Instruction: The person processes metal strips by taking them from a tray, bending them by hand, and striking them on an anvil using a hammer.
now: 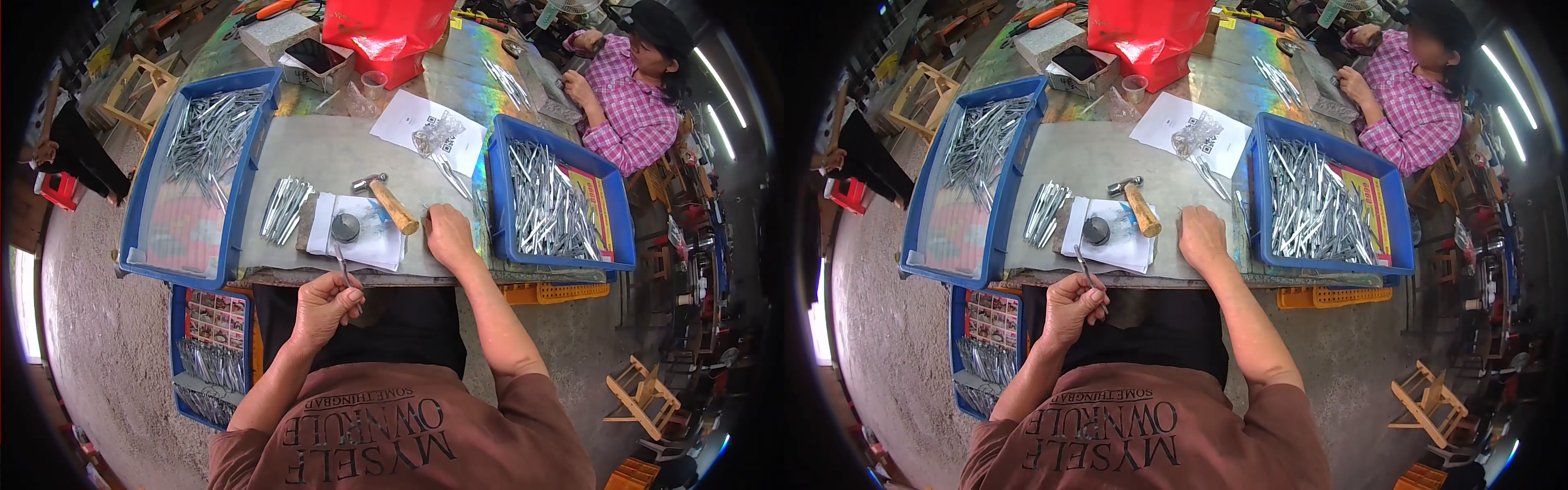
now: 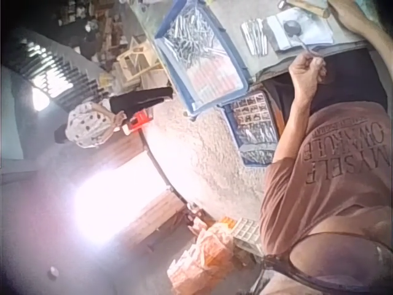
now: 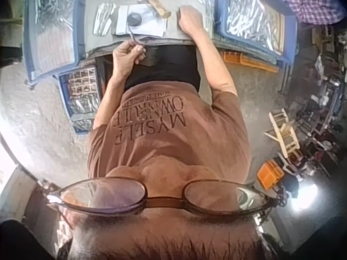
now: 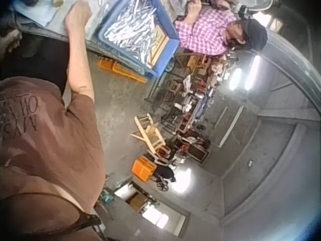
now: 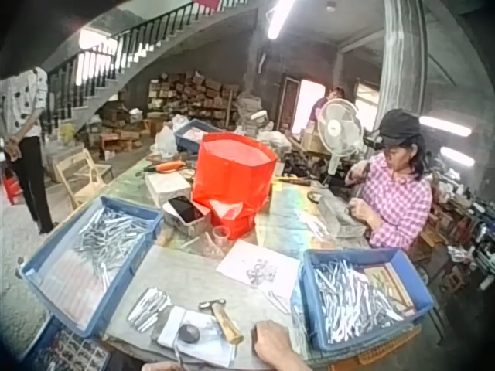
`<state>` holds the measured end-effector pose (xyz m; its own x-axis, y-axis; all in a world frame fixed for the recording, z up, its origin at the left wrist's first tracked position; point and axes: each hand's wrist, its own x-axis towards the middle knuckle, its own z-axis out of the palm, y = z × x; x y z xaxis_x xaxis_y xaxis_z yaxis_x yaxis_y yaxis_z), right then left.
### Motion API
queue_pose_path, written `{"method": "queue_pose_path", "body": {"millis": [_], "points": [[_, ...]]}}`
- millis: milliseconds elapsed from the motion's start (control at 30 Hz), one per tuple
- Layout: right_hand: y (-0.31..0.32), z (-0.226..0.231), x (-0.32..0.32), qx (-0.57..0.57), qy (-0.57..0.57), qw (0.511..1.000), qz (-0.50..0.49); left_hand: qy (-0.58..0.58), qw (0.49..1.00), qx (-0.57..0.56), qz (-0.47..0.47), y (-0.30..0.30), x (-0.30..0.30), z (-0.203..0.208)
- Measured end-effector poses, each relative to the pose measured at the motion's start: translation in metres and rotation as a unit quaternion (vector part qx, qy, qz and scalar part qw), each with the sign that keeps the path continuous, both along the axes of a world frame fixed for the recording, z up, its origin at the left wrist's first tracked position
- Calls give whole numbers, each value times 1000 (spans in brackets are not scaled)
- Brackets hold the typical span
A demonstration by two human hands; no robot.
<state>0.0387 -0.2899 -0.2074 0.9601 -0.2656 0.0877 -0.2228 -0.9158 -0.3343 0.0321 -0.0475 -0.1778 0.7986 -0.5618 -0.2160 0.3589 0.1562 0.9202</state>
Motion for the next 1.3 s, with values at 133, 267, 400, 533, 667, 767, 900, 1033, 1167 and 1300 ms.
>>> {"method": "queue_pose_path", "body": {"millis": [133, 267, 400, 533, 667, 767, 900, 1033, 1167, 1300], "points": [[-2, -2, 1, -43, 28, 998, 35, 7, 1000, 8, -3, 1, 1, 0], [-4, 5, -11, 111, -76, 991, 8, 13, 1000, 12, -16, 3, 1, -2], [3, 19, -26, 274, -80, 957, -48, 22, 999, 12, -35, 2, 1, -5], [8, 21, -41, 534, -116, 836, -49, 18, 998, 11, -53, -1, 1, -5], [23, 31, -54, 628, -85, 772, -43, 19, 998, 17, -58, -3, 0, -6], [38, 36, -60, 709, -59, 701, -48, 24, 997, 22, -65, -8, -2, -4], [60, 38, -65, 737, -52, 673, -20, 23, 997, 20, -74, -14, -5, -1], [79, 38, -68, 706, -64, 705, 3, 13, 998, 6, -65, -20, -7, 1], [86, 32, -72, 566, -77, 821, 14, -7, 997, -10, -81, -19, -7, -2], [86, 38, -74, 533, -55, 843, 41, -16, 996, 20, -85, -14, -7, -3]]}}
